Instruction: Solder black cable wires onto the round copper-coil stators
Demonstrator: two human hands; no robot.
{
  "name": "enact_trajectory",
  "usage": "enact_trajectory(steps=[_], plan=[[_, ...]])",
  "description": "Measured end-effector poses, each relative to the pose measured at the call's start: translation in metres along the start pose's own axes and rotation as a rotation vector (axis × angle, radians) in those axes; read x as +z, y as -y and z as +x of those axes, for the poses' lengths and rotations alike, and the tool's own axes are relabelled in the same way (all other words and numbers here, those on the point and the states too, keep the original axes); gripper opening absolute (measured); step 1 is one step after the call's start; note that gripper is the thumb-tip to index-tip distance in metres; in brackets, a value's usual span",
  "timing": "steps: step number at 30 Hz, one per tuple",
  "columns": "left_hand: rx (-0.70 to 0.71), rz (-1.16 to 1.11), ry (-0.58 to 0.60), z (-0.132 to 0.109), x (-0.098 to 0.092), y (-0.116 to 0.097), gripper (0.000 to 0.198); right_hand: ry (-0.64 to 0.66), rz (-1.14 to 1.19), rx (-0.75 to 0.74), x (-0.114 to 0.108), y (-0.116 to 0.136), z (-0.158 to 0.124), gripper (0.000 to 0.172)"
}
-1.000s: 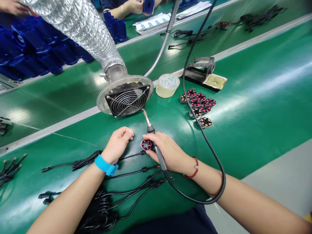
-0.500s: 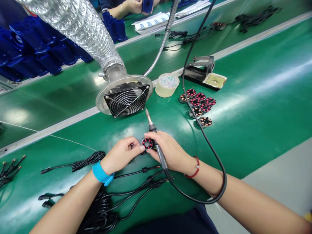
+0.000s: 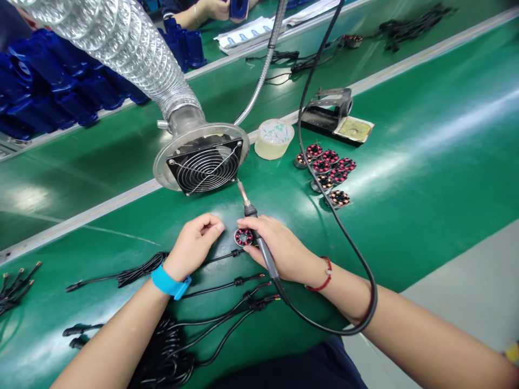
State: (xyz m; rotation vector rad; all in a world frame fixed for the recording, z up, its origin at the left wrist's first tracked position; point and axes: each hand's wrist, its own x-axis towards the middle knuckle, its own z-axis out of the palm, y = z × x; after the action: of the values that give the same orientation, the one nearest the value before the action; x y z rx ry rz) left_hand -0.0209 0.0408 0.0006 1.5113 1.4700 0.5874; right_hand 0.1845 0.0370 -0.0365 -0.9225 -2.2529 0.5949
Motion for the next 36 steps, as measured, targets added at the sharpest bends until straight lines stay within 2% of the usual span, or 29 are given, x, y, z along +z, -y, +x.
enact_trajectory(steps=[3, 5, 9, 11, 16, 18, 22, 25, 33, 36], plan=[[-0.028, -0.009, 0.083, 0.003, 0.005, -0.002, 0.027, 0.006, -0.005, -0.003, 0.0, 0.0, 0.0, 0.038], [-0.015, 0.011, 0.097, 0.004, 0.008, -0.003, 0.025, 0.018, -0.006, -0.002, 0.0, 0.001, 0.0, 0.039], [-0.033, 0.008, 0.002, 0.005, 0.007, -0.001, 0.023, 0.049, 0.0, 0.014, -0.002, -0.001, 0.0, 0.04], [-0.018, 0.078, -0.019, 0.001, 0.005, -0.001, 0.024, 0.051, 0.007, 0.022, -0.004, -0.003, 0.0, 0.041], [0.143, 0.425, 0.204, -0.014, 0.008, -0.004, 0.011, -0.011, 0.062, 0.047, -0.015, -0.007, -0.001, 0.051], [0.15, 0.45, 0.241, -0.017, 0.009, -0.007, 0.009, -0.075, 0.105, 0.071, -0.017, -0.007, -0.002, 0.052], [0.021, 0.186, 0.273, -0.017, 0.001, -0.009, 0.014, -0.201, 0.292, 0.146, -0.014, -0.003, -0.003, 0.044], [-0.042, 0.01, 0.269, -0.016, -0.004, -0.009, 0.021, -0.225, 0.506, 0.181, -0.008, 0.002, -0.003, 0.043], [-0.049, -0.038, 0.269, -0.016, 0.001, -0.012, 0.019, -0.2, 0.729, 0.215, -0.006, 0.007, -0.002, 0.038], [0.001, -0.16, 0.191, -0.017, 0.005, -0.013, 0.019, -0.163, 0.823, 0.25, -0.006, 0.006, -0.001, 0.035]])
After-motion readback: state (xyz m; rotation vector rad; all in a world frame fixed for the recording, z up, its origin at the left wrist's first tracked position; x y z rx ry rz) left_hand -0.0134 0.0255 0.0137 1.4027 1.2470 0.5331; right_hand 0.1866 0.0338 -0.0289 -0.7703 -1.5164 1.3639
